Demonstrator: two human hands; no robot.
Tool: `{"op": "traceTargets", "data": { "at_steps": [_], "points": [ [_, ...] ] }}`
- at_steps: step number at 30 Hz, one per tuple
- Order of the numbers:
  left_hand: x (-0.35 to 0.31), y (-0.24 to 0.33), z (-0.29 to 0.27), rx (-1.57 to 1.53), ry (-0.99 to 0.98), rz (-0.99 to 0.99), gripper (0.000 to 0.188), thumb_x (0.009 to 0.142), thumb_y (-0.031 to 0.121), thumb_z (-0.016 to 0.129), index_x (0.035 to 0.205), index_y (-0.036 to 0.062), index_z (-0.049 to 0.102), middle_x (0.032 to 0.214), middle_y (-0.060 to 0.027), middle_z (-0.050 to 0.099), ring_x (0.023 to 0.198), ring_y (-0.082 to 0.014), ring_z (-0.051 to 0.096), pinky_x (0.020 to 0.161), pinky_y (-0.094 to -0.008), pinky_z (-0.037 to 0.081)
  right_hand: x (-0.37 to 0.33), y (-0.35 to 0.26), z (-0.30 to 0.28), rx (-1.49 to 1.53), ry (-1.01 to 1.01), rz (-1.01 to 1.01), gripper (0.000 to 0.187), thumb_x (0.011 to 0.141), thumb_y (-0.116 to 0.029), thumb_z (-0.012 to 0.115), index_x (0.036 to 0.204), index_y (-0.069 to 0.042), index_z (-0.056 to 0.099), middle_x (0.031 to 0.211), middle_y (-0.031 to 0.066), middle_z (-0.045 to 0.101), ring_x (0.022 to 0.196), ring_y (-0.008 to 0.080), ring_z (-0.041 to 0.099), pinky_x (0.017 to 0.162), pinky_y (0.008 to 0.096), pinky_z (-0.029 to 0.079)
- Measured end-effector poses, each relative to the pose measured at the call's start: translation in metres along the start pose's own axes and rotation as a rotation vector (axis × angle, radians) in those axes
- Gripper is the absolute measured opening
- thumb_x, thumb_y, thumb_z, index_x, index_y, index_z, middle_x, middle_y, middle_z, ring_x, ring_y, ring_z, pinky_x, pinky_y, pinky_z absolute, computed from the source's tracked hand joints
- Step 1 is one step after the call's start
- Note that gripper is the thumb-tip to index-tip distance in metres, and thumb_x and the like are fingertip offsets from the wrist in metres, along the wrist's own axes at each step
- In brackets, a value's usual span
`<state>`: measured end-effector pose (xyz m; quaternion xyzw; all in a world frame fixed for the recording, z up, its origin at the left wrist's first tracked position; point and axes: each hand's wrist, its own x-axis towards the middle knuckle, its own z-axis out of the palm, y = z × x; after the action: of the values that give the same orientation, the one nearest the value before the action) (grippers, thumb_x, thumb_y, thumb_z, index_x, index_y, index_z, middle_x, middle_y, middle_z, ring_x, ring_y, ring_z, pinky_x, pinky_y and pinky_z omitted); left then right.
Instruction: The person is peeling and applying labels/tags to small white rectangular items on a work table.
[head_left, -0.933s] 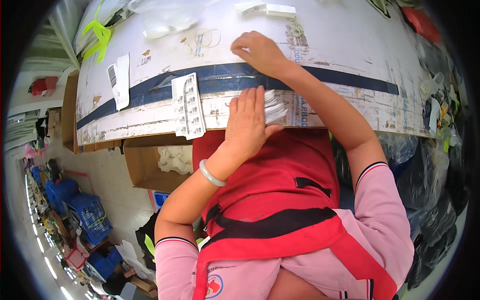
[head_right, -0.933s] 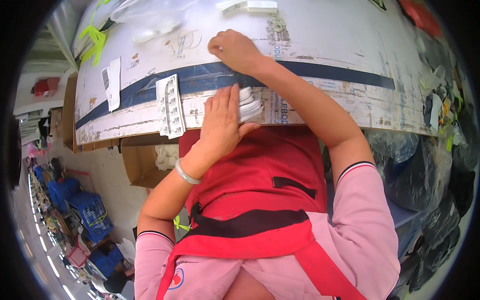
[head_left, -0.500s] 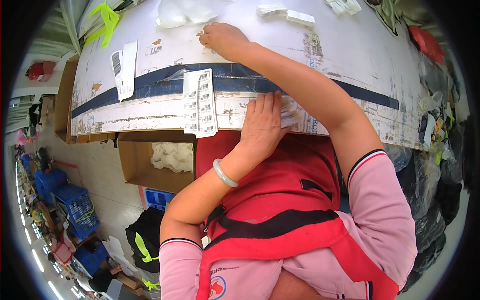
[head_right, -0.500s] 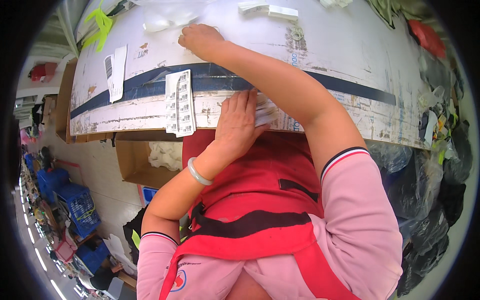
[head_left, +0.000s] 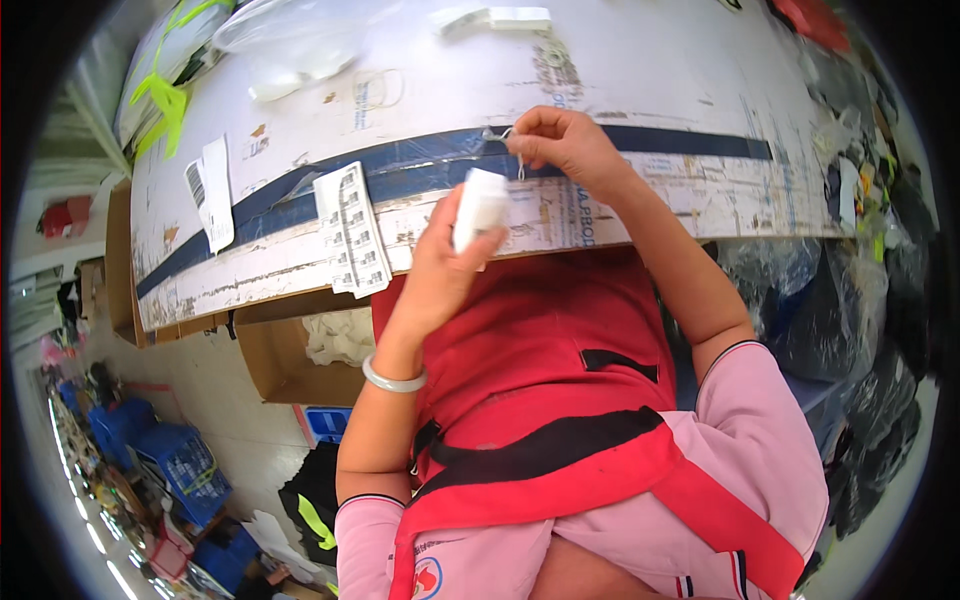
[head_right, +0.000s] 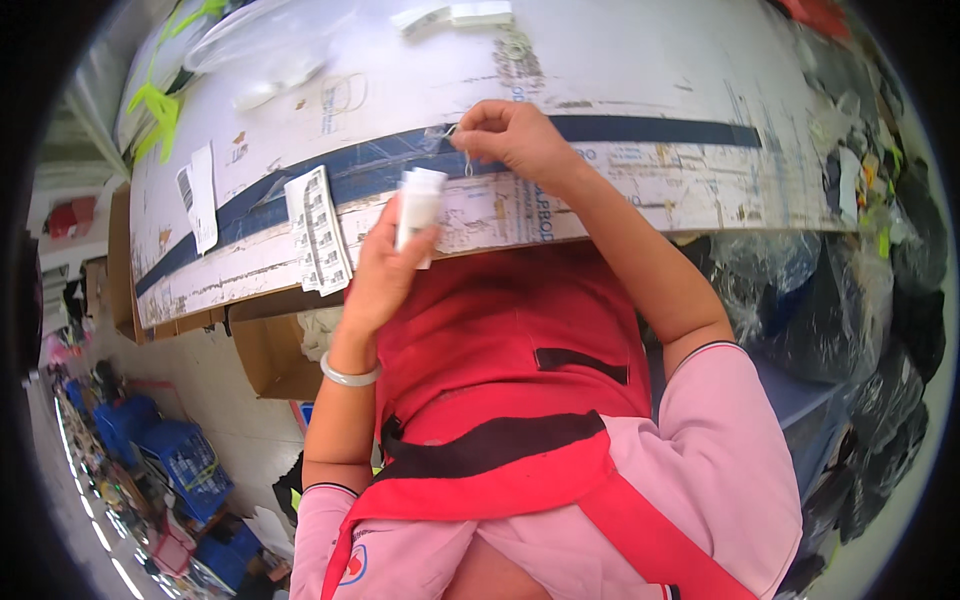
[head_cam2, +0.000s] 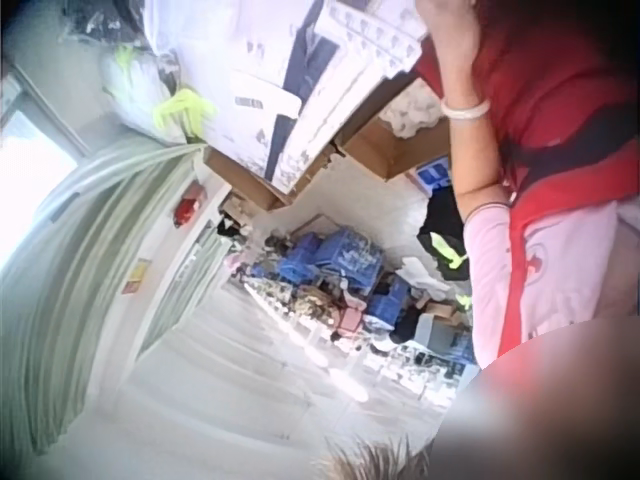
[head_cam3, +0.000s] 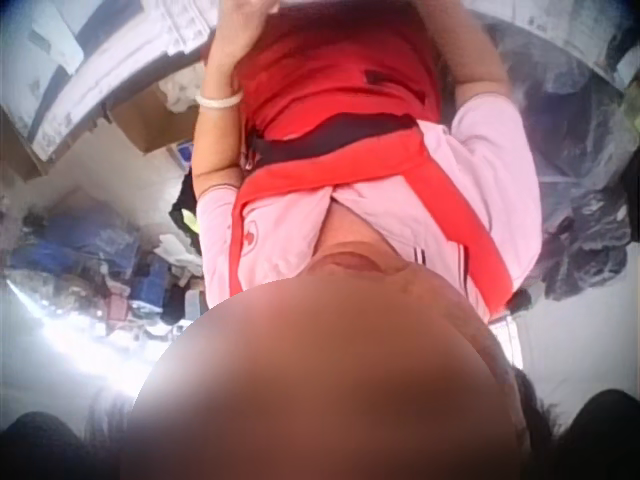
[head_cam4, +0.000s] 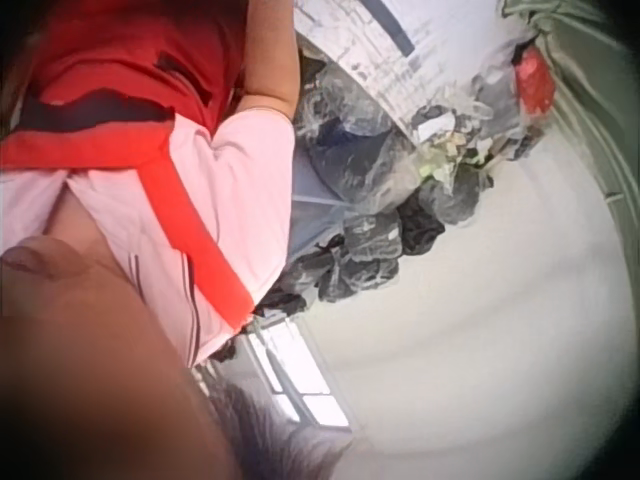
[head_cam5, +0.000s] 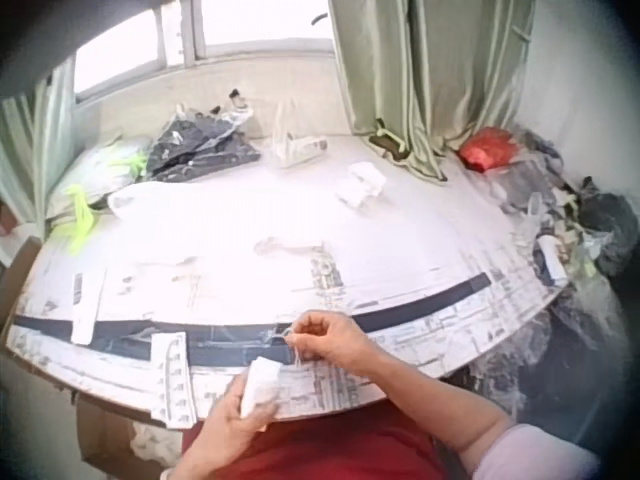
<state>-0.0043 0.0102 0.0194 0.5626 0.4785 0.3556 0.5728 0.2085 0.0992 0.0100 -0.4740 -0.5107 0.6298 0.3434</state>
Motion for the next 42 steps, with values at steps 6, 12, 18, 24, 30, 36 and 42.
{"op": "traceTargets", "data": {
  "at_steps": [6,12,18,24,30,36,42],
  "points": [
    [0.002,0.008,0.004,-0.571,-0.064,-0.176,0.047,0.093,0.029,0.061,0.128,-0.0004,0.050,0.116,-0.0052,0.059,0.104,-0.0110,0.054,0.093,-0.0269,0.041,-0.026,0.018,0.026,0.150,-0.045,-0.025,0.014,0.085,-0.013,0.070,0.092,-0.004,0.064,0.080,-0.0004,0.063,0.071,0.0066,0.057,0.067,0.0212,0.047],
    [0.000,0.015,0.011,-0.408,-0.077,-0.121,0.053,0.092,0.033,0.063,0.130,-0.0012,0.049,0.117,-0.0050,0.058,0.104,-0.0105,0.052,0.094,-0.0259,0.040,-0.033,0.027,0.040,0.123,0.030,-0.095,0.012,0.086,-0.009,0.067,0.095,-0.001,0.064,0.085,0.0022,0.065,0.077,0.0085,0.061,0.070,0.0232,0.049],
    [-0.003,0.011,0.003,-0.406,-0.114,-0.147,0.054,0.091,0.034,0.063,0.128,-0.0023,0.050,0.117,-0.0056,0.058,0.105,-0.0118,0.053,0.094,-0.0269,0.040,-0.044,0.029,0.023,0.373,-0.029,0.112,0.015,0.089,-0.016,0.065,0.095,-0.003,0.063,0.088,0.0007,0.063,0.084,0.0102,0.059,0.078,0.0241,0.047],
    [-0.006,0.007,-0.001,-0.517,-0.153,-0.140,0.053,0.092,0.034,0.062,0.128,-0.0027,0.050,0.116,-0.0064,0.060,0.105,-0.0124,0.054,0.093,-0.0276,0.042,-0.054,0.022,0.007,1.024,-0.232,0.062,0.016,0.096,-0.018,0.054,0.099,-0.004,0.060,0.079,0.0009,0.059,0.074,0.0122,0.056,0.080,0.0311,0.049],
    [-0.008,0.007,-0.003,-0.092,-0.133,-0.082,0.055,0.091,0.031,0.062,0.130,-0.0042,0.048,0.122,-0.0128,0.056,0.110,-0.0191,0.053,0.095,-0.0303,0.041,-0.050,-0.002,0.011,0.898,-0.163,0.012,0.027,0.099,-0.018,0.048,0.111,0.002,0.060,0.063,-0.0036,0.045,0.058,0.0080,0.045,0.070,0.0272,0.047],
    [-0.001,-0.016,-0.012,0.365,-0.071,0.304,0.072,0.088,0.047,0.063,0.134,-0.0048,0.043,0.121,-0.0182,0.055,0.113,-0.0244,0.054,0.096,-0.0324,0.042,-0.087,-0.029,0.071,-0.447,-0.211,-0.535,0.019,0.091,-0.012,0.060,0.107,-0.007,0.067,0.080,0.0032,0.064,0.067,0.0071,0.055,0.062,0.0225,0.045],
    [-0.008,0.019,-0.016,-0.126,-0.166,-0.097,0.054,0.088,0.037,0.066,0.126,0.0001,0.053,0.097,-0.0031,0.061,0.087,-0.0096,0.053,0.082,-0.0244,0.044,-0.093,-0.017,0.041,0.025,-0.154,-0.014,0.015,0.092,-0.017,0.061,0.092,-0.003,0.066,0.069,-0.0032,0.054,0.057,0.0045,0.046,0.053,0.0196,0.036]
  ]
}}
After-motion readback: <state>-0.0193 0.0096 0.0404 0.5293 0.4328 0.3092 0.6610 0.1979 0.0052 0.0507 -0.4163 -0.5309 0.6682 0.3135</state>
